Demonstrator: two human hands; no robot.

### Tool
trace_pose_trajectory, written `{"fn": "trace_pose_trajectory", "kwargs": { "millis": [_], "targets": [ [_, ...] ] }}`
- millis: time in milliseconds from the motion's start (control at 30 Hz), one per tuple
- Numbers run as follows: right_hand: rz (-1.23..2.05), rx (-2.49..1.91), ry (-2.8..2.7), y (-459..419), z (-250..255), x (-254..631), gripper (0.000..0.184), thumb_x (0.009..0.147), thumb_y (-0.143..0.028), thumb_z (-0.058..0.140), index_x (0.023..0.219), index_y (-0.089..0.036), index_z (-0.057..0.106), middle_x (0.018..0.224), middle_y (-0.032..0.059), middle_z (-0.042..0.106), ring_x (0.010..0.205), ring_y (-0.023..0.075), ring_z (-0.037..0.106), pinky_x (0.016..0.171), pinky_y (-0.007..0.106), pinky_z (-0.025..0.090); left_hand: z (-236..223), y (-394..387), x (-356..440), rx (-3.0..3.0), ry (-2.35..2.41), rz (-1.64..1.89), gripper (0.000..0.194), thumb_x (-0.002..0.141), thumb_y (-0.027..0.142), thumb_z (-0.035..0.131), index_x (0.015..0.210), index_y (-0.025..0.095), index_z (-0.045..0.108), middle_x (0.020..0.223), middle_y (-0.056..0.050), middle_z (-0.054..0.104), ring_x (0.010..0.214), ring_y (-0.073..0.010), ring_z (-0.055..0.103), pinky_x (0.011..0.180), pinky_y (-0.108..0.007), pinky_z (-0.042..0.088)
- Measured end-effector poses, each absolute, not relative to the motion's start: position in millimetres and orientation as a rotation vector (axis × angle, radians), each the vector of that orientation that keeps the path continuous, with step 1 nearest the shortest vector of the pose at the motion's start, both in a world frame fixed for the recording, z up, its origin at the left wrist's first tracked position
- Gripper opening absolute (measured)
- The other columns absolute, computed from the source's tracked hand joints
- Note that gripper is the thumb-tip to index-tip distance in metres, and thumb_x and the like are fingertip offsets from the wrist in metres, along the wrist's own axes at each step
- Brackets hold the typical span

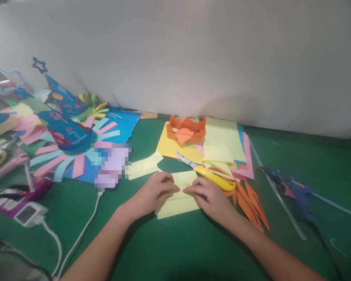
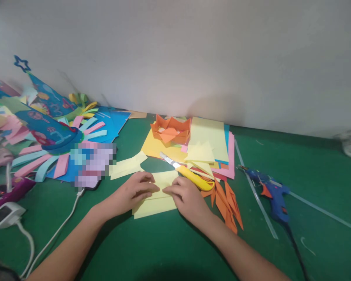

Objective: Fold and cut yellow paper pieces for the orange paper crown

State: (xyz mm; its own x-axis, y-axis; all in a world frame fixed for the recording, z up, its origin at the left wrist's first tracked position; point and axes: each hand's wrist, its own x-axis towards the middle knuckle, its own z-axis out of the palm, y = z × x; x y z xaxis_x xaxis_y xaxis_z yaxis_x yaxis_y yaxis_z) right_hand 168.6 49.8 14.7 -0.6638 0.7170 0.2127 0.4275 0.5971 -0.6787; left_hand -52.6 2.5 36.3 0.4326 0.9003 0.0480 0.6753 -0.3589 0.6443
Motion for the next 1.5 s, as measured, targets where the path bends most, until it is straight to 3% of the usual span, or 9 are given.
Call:
{"fn": "trace_pose_trajectory", "kwargs": {
  "millis": [167,400,567,800,1167,1300,1500],
  "targets": [
    [0.818,-0.895,-2.351,49.7,14.0,168.8,0.029,0.085,-0.009,0.045,0.092,-0.022,0.070,0.077,0.0041,0.055,0.075,0.0166,0.053,0.064,0.029,0.044,33.5,2.0,-51.7,2.171,1.341,0.522,0.027,0.090,0.015,0.046,0.104,0.026,0.066,0.108,-0.007,0.050,0.106,-0.0202,0.047,0.088,-0.033,0.044],
    [0.479,-0.712,-2.561,43.6,16.9,171.1,0.028,0.091,-0.014,0.042,0.085,-0.021,0.068,0.074,0.0038,0.047,0.071,0.0165,0.042,0.061,0.029,0.033,30.5,1.9,-52.3,2.136,1.339,0.537,0.028,0.090,0.016,0.046,0.105,0.027,0.066,0.110,-0.007,0.050,0.110,-0.0211,0.046,0.092,-0.036,0.043],
    [0.351,-0.591,-2.688,39.6,22.6,167.5,0.029,0.093,-0.012,0.036,0.091,-0.018,0.063,0.077,0.0047,0.050,0.071,0.0164,0.040,0.064,0.029,0.033,30.1,2.2,-51.7,2.133,1.345,0.546,0.026,0.090,0.016,0.047,0.104,0.026,0.067,0.109,-0.007,0.050,0.109,-0.0209,0.046,0.092,-0.036,0.043],
    [0.319,-0.541,-2.769,33.2,13.4,161.4,0.029,0.094,-0.012,0.033,0.107,-0.016,0.059,0.083,0.0060,0.054,0.075,0.0172,0.043,0.066,0.031,0.033,30.2,3.0,-54.4,2.122,1.299,0.546,0.028,0.091,0.019,0.045,0.107,0.027,0.066,0.109,-0.007,0.050,0.107,-0.0201,0.046,0.090,-0.035,0.044],
    [0.356,-0.463,-2.871,27.9,21.5,143.0,0.037,0.087,-0.007,0.040,0.118,-0.017,0.055,0.092,0.0083,0.058,0.081,0.0200,0.045,0.068,0.033,0.036,31.3,3.8,-58.3,2.156,1.240,0.535,0.038,0.087,0.005,0.040,0.105,0.027,0.065,0.109,-0.006,0.049,0.105,-0.0189,0.046,0.088,-0.033,0.044],
    [0.377,-0.446,-2.876,26.0,23.0,134.0,0.037,0.086,-0.007,0.041,0.118,-0.017,0.056,0.096,0.0096,0.058,0.090,0.0213,0.046,0.072,0.033,0.037,29.9,4.2,-58.5,2.141,1.226,0.551,0.038,0.086,0.005,0.039,0.103,0.026,0.065,0.110,-0.007,0.049,0.105,-0.0190,0.046,0.088,-0.033,0.044],
    [0.365,-0.535,-2.853,28.9,24.4,144.9,0.038,0.083,-0.002,0.040,0.111,-0.020,0.059,0.090,0.0072,0.056,0.078,0.0191,0.043,0.065,0.032,0.034,30.9,4.7,-58.3,2.139,1.249,0.538,0.039,0.086,0.003,0.038,0.102,0.025,0.066,0.105,-0.006,0.049,0.103,-0.0183,0.046,0.088,-0.033,0.043]
  ]
}}
